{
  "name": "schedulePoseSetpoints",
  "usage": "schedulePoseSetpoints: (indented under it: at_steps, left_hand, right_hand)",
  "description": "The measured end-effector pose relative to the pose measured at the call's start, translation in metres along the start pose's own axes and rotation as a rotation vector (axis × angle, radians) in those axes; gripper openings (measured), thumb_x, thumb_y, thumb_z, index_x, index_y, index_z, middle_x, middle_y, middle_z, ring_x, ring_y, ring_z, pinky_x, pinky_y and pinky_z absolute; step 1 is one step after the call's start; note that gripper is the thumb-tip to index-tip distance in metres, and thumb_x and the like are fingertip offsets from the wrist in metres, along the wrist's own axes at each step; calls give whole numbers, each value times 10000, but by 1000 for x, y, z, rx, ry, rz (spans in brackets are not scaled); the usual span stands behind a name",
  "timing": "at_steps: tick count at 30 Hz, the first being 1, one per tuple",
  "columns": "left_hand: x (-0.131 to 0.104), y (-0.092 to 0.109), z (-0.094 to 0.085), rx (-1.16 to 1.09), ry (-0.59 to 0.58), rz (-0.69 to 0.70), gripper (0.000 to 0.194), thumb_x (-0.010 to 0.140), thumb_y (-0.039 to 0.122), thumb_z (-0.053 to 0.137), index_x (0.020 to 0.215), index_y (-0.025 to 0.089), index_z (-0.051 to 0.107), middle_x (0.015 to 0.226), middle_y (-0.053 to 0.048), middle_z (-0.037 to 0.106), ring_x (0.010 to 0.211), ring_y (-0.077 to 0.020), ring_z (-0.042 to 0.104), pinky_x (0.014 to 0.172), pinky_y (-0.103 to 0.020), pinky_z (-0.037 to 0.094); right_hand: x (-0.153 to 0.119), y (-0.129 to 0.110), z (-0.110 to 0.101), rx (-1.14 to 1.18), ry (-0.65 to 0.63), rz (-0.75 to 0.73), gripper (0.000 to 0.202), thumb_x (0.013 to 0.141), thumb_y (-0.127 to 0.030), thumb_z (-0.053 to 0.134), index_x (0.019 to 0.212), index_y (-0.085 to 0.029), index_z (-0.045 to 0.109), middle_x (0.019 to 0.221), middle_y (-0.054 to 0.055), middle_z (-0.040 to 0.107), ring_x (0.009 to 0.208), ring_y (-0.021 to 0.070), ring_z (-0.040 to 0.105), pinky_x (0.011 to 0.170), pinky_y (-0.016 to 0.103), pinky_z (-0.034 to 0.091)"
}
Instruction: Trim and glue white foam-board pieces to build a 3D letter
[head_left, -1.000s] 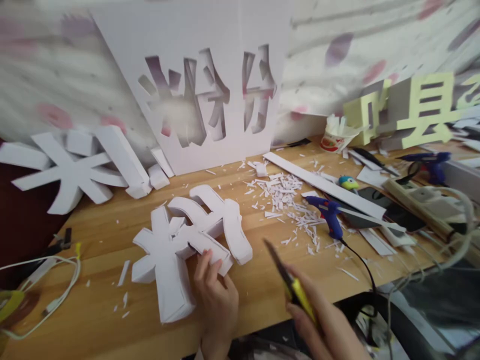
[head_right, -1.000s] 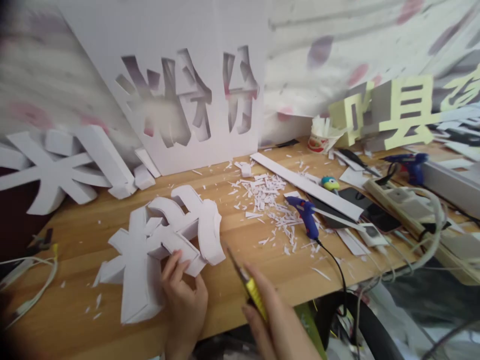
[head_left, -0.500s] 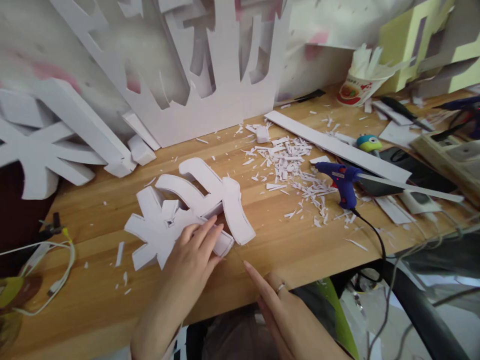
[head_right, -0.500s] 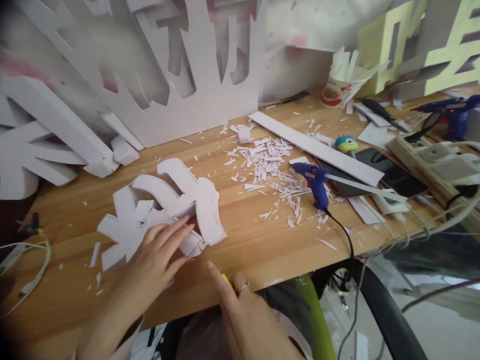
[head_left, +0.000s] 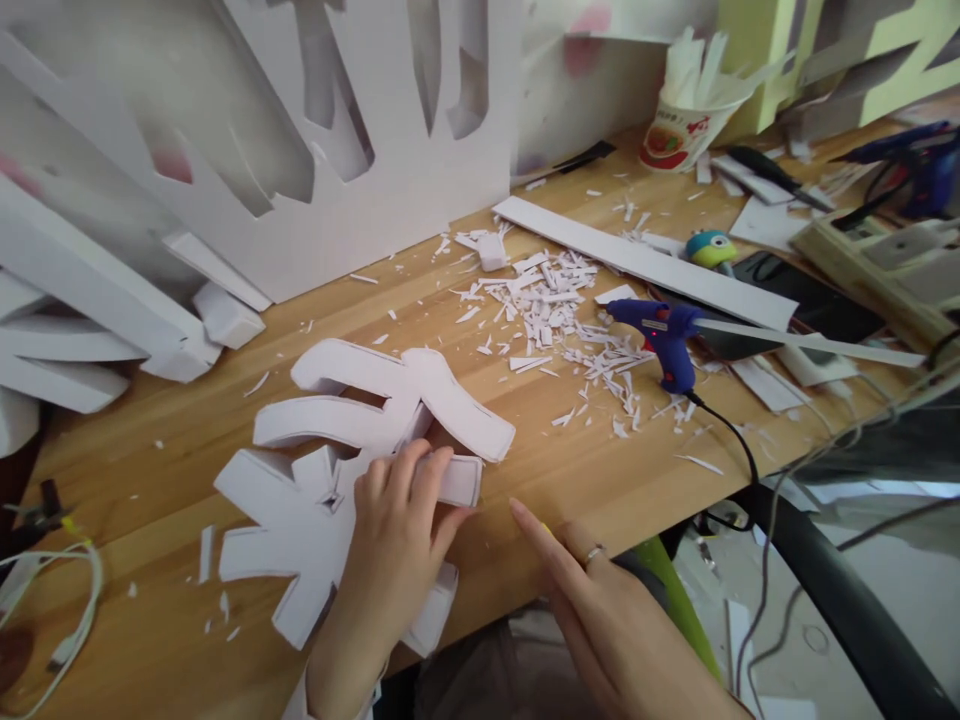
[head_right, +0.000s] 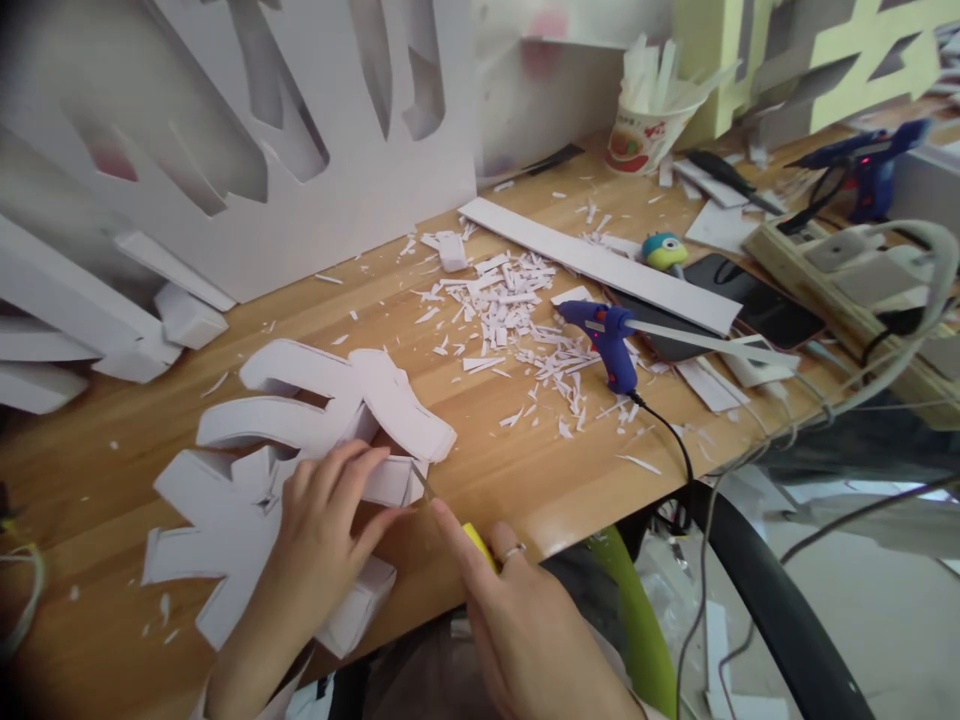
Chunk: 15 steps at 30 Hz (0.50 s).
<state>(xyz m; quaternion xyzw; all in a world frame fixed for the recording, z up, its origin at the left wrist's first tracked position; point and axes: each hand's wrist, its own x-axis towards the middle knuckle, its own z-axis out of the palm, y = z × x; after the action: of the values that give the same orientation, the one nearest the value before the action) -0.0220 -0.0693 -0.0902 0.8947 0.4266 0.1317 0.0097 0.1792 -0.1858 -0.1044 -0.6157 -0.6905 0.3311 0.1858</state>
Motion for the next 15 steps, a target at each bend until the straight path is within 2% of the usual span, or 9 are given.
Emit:
schedulePoseSetpoints:
  at_steps: [4, 12, 15]
  left_hand:
    - [-3, -2, 0, -37, -11, -4, 338, 1044, 298, 542, 1339, 135, 522, 1277, -179, 612, 1065, -343, 523, 907, -470, 454]
    - [-1, -3, 1, -43, 2, -5, 349, 1061, 346, 511, 1329, 125, 544, 1276, -181, 607, 1066, -338, 535, 901, -449, 421]
    - [-1, -4, 1, -37, 17, 14, 353, 1061, 352, 515, 1325, 121, 551, 1271, -184, 609, 1054, -337, 541, 898, -449, 415]
  right_hand:
    - [-1, -1, -5, 22, -59, 33, 816, 932, -10, 387, 1682, -312, 282, 1141, 113, 706, 856, 228, 763, 778, 317, 622]
    - [3, -5, -5, 36, -138, 54, 859, 903, -19, 394, 1700, -289, 222, 1250, 170, 703, 896, 286, 788, 789, 417, 649]
    - [6, -8, -8, 5, -220, 81, 884, 881, -17, 399, 1704, -275, 204, 1269, 177, 699, 889, 289, 797, 764, 415, 656]
